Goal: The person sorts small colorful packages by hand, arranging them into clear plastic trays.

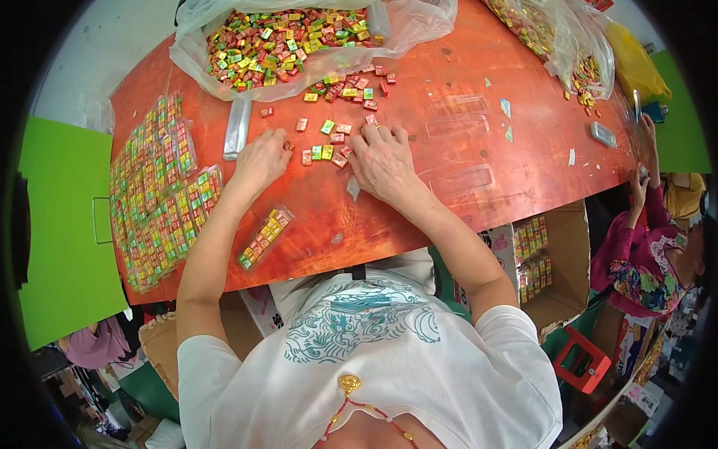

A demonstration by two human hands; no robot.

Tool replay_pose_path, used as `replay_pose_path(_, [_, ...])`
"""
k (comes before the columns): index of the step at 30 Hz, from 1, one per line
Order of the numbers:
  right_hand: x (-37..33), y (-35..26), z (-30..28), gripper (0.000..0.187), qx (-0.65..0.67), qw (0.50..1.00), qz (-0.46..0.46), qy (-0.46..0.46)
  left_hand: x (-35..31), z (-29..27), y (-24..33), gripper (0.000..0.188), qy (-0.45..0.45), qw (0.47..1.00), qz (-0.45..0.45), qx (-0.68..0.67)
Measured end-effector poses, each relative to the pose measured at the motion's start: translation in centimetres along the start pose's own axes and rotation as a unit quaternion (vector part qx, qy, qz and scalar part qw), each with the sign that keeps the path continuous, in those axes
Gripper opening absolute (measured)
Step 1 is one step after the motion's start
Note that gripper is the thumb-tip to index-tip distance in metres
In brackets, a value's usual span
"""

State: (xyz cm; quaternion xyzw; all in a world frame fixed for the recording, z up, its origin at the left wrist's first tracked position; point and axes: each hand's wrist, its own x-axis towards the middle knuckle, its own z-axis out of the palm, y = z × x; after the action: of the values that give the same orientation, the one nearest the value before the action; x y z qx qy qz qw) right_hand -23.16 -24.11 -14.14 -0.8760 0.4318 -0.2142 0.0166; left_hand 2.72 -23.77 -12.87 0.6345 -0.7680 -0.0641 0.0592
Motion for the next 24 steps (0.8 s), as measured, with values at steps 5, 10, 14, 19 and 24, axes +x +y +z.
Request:
replay_pose_path(5, [0.1, -0.9, -0.5, 0.028, 0.010, 1.000, -0.010, -0.019, -1.9, -1.2, 2.1, 0.034, -0.115, 0.990, -0.068, -0.055])
replay_pose_path(10, [0.2, -1.0, 0.7, 0.027, 0.017, 0.999, -0.048, -0.019, -2.6, -1.7, 2.2, 0.040, -0.117, 0.985, -0.070, -0.107])
replay_pose_path(14, [0.4, -0.6, 1.3, 0.026, 0.007, 0.999, -0.015, -0.030, -2.6, -2.1, 2.6, 0.047, -0.123, 0.987, -0.051, -0.085])
replay_pose_path(19, [1.6, -1.0, 2.2, 0.030, -0.011, 0.999, 0.023, -0.019, -2.2, -1.1, 2.4, 0.042, -0.114, 0.989, -0.035, -0.085])
replay_pose_path(24, [2.1, -1.5, 1.5, 0.040, 0.051, 0.997, 0.043, -0.048, -1.6, -0.6, 2.6, 0.037, -0.108, 0.989, -0.051, -0.089])
